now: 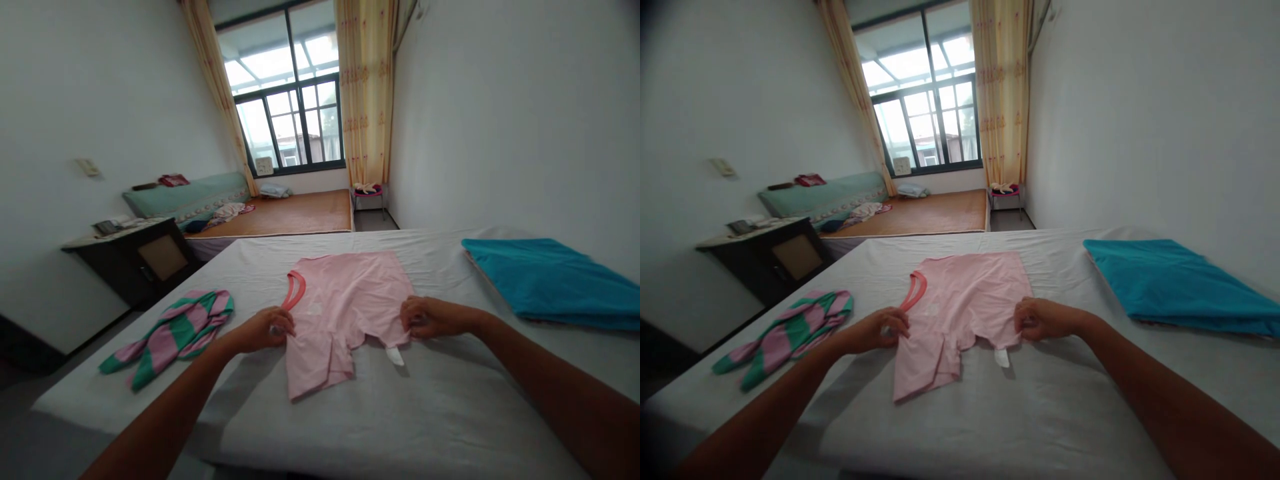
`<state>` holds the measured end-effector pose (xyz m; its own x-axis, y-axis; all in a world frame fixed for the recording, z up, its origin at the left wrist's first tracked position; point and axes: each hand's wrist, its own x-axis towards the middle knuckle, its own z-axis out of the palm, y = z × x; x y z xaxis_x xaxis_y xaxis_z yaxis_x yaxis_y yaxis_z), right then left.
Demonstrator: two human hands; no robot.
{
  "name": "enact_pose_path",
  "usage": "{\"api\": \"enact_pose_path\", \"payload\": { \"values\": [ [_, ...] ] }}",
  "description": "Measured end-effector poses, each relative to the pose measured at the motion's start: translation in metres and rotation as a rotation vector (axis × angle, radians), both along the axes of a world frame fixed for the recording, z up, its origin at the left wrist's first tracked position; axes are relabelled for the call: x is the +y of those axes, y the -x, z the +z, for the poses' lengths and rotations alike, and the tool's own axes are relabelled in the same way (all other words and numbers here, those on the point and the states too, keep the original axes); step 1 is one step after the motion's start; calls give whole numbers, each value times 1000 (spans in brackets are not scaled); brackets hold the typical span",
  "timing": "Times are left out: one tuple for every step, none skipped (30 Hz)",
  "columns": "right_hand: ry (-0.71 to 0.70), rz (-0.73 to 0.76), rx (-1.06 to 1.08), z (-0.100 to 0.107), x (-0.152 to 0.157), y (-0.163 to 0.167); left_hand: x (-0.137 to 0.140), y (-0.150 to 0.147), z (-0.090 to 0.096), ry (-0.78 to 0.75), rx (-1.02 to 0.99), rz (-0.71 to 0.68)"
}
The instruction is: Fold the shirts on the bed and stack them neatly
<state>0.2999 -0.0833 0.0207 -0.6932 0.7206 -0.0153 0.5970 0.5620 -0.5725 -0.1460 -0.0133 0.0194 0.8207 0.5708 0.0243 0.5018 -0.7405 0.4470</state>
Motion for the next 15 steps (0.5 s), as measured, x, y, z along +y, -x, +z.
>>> {"api": "enact_pose_path", "payload": {
  "values": [
    [27, -26, 22, -1, 1, -3, 0, 0, 2, -10, -5, 9],
    [77, -37, 36, 0, 1, -8, 0, 2, 5, -6, -4, 12],
    [144, -32, 40, 0, 2, -14, 0, 6, 9, 11, 1, 16],
    [221, -17, 34, 1, 2, -21, 0, 11, 13, 37, 12, 24],
    [300, 1, 19, 2, 2, -26, 0, 17, 17, 65, 29, 32],
    [372, 14, -2, 3, 2, -31, -1, 22, 19, 89, 48, 33],
    [430, 20, -22, 4, 1, -34, -3, 25, 21, 104, 63, 24],
    [472, 24, -35, 4, 0, -36, -5, 27, 22, 107, 72, 4],
    [497, 29, -43, 5, -1, -35, -8, 28, 21, 103, 76, -27],
    [504, 36, -47, 5, -2, -33, -11, 27, 20, 93, 74, -58],
    [495, 44, -52, 5, -4, -29, -14, 24, 19, 80, 69, -83],
    [478, 48, -61, 5, -6, -24, -18, 21, 18, 66, 62, -97],
    [455, 45, -80, 6, -8, -19, -21, 18, 17, 55, 57, -98],
    [431, 33, -103, 7, -10, -14, -24, 15, 16, 51, 57, -96],
    [411, 15, -130, 8, -12, -10, -26, 12, 16, 57, 56, -93]
  ]
}}
